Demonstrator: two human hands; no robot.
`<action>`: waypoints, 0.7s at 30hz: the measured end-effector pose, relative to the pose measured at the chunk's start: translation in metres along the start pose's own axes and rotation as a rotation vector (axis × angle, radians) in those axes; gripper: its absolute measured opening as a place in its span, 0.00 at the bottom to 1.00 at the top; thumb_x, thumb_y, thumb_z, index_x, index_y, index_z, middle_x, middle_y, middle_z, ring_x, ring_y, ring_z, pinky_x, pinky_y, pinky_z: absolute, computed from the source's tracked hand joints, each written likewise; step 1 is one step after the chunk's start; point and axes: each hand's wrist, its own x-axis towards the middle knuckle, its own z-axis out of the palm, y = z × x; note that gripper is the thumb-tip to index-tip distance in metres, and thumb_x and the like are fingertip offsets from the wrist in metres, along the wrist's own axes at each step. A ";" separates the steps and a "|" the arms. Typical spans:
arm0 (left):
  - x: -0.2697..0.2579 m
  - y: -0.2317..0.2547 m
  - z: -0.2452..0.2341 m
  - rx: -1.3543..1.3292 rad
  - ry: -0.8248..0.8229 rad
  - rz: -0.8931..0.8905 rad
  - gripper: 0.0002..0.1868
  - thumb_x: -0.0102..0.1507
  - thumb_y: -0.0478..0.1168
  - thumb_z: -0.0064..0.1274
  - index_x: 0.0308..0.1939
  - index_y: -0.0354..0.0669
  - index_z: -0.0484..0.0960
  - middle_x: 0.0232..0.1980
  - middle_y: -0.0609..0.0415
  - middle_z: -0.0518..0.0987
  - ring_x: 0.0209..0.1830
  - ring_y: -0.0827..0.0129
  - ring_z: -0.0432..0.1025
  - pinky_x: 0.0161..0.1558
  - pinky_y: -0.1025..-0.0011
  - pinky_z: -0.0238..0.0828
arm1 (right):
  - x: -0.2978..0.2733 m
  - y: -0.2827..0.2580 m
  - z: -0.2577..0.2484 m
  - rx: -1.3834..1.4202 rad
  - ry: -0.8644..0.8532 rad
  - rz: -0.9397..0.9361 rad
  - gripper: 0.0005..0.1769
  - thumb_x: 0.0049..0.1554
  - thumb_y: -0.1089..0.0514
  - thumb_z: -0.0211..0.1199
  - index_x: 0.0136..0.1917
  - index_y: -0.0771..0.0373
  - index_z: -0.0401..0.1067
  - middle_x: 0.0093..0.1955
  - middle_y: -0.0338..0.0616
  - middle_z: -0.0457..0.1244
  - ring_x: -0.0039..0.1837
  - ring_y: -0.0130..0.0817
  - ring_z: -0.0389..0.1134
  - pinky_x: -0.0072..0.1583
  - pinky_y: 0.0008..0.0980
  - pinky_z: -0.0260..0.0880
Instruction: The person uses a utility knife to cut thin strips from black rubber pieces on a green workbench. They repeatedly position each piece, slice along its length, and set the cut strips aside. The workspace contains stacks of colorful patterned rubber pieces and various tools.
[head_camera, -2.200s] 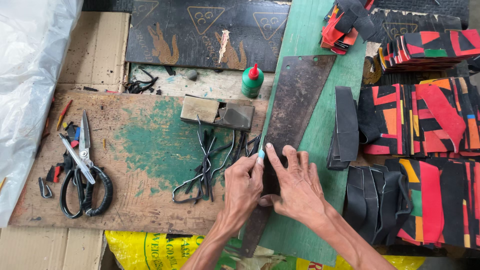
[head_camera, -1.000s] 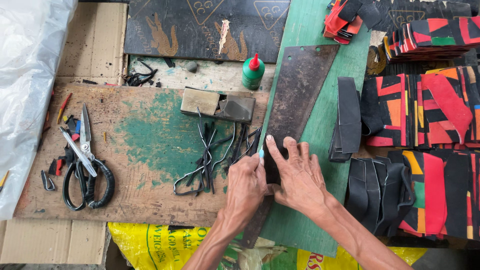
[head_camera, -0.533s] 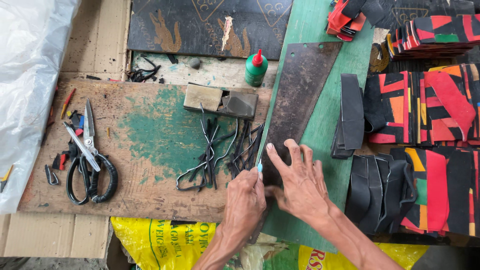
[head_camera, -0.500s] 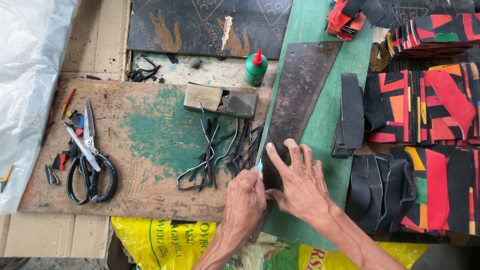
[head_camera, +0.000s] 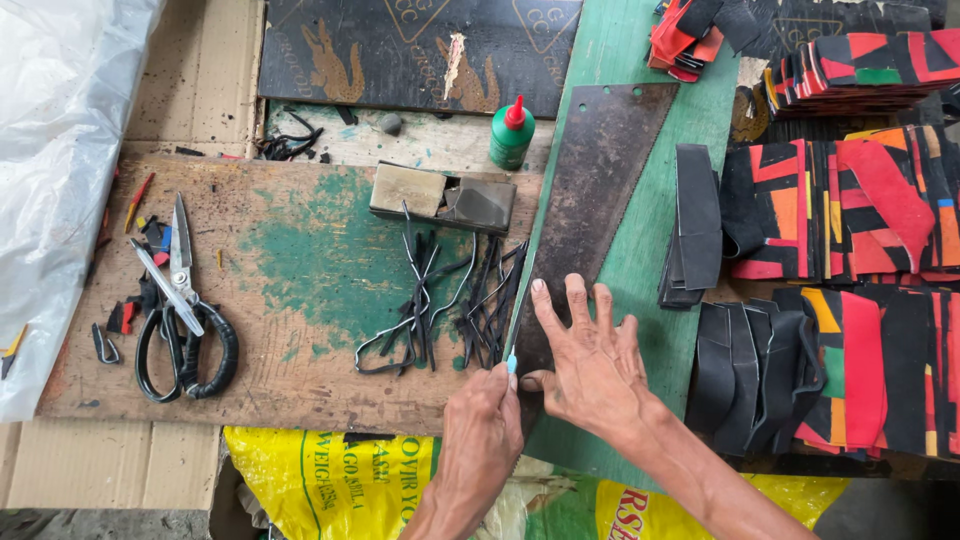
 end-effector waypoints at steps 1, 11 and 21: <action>-0.001 -0.002 0.001 0.002 -0.003 -0.001 0.05 0.64 0.30 0.49 0.42 0.32 0.80 0.31 0.36 0.76 0.31 0.42 0.73 0.32 0.51 0.67 | 0.000 0.000 0.000 -0.001 -0.007 -0.001 0.65 0.42 0.39 0.74 0.83 0.54 0.43 0.81 0.64 0.41 0.75 0.70 0.45 0.59 0.65 0.58; -0.052 -0.007 -0.011 -0.031 -0.020 -0.030 0.09 0.62 0.27 0.50 0.45 0.34 0.80 0.32 0.38 0.76 0.32 0.43 0.74 0.31 0.53 0.68 | -0.001 -0.008 -0.003 -0.042 -0.011 0.025 0.69 0.40 0.32 0.74 0.83 0.55 0.41 0.81 0.62 0.41 0.75 0.68 0.45 0.59 0.66 0.58; -0.086 -0.013 -0.009 0.001 0.039 -0.088 0.11 0.62 0.30 0.53 0.49 0.35 0.82 0.31 0.41 0.76 0.29 0.46 0.75 0.31 0.54 0.69 | -0.002 -0.010 -0.002 -0.069 -0.037 0.033 0.69 0.42 0.30 0.73 0.83 0.55 0.40 0.81 0.63 0.39 0.77 0.69 0.42 0.60 0.67 0.57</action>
